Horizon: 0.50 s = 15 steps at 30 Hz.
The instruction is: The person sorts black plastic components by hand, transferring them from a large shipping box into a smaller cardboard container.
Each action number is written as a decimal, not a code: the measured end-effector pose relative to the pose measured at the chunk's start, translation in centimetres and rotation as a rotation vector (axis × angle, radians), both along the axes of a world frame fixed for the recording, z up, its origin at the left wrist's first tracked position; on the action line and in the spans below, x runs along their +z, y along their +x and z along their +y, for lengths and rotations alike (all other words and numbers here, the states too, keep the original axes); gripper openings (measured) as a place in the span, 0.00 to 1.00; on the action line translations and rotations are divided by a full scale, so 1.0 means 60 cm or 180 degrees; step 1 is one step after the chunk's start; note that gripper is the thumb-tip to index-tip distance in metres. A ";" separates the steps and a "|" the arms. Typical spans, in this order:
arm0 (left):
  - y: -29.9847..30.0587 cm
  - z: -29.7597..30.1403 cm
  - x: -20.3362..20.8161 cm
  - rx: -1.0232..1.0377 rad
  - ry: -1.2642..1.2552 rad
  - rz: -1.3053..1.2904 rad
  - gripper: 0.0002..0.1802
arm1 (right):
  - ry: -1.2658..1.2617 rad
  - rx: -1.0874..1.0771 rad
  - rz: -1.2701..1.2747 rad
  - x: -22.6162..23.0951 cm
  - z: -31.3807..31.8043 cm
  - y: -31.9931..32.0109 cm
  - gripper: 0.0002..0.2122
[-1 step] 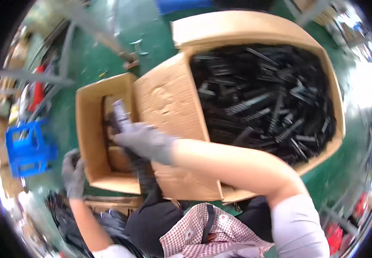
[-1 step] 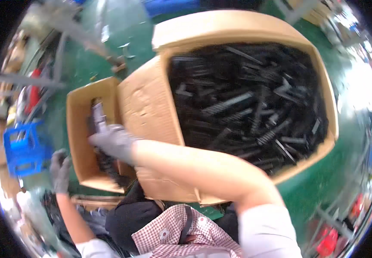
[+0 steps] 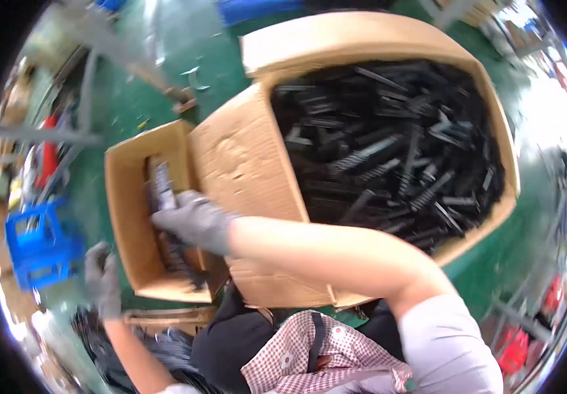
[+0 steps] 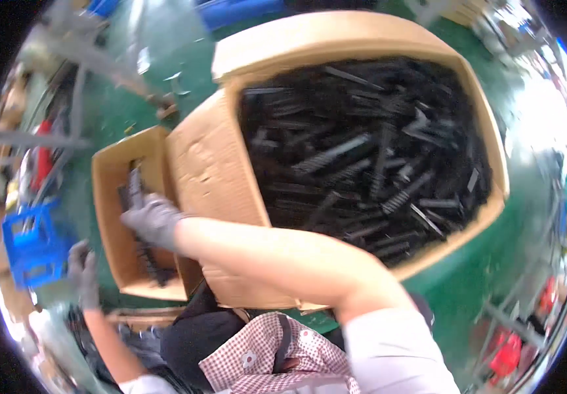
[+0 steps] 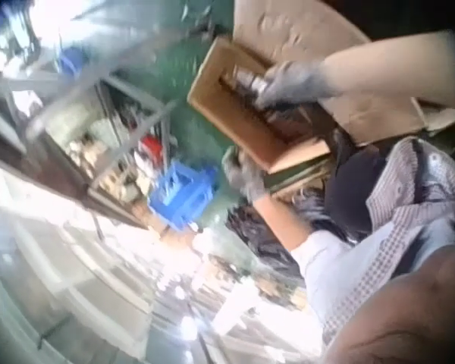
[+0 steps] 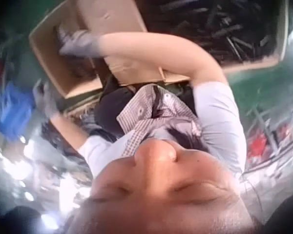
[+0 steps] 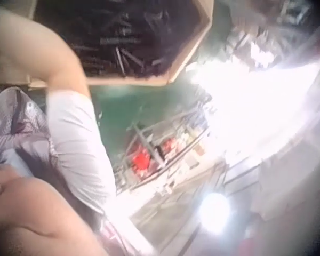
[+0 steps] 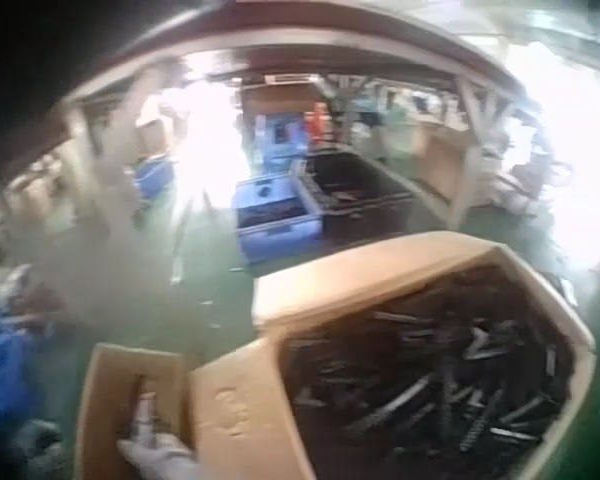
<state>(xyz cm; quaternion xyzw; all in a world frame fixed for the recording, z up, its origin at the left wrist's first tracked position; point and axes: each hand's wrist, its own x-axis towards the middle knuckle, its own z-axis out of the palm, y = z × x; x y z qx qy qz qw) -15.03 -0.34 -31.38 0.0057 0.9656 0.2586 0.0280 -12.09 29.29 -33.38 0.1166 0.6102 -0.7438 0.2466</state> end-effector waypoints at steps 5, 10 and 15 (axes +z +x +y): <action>-0.028 0.028 0.022 -0.0570 0.0699 0.0657 0.16 | 0.1540 -0.0910 0.1238 -0.042 -0.023 0.057 0.15; 0.014 0.342 0.029 -0.2032 0.0207 0.0765 0.07 | 0.2037 0.0776 0.1729 -0.036 0.236 0.215 0.09; 0.047 0.612 -0.050 -0.3581 0.0825 -0.0055 0.12 | 0.5847 0.0466 0.1702 -0.067 0.508 0.267 0.10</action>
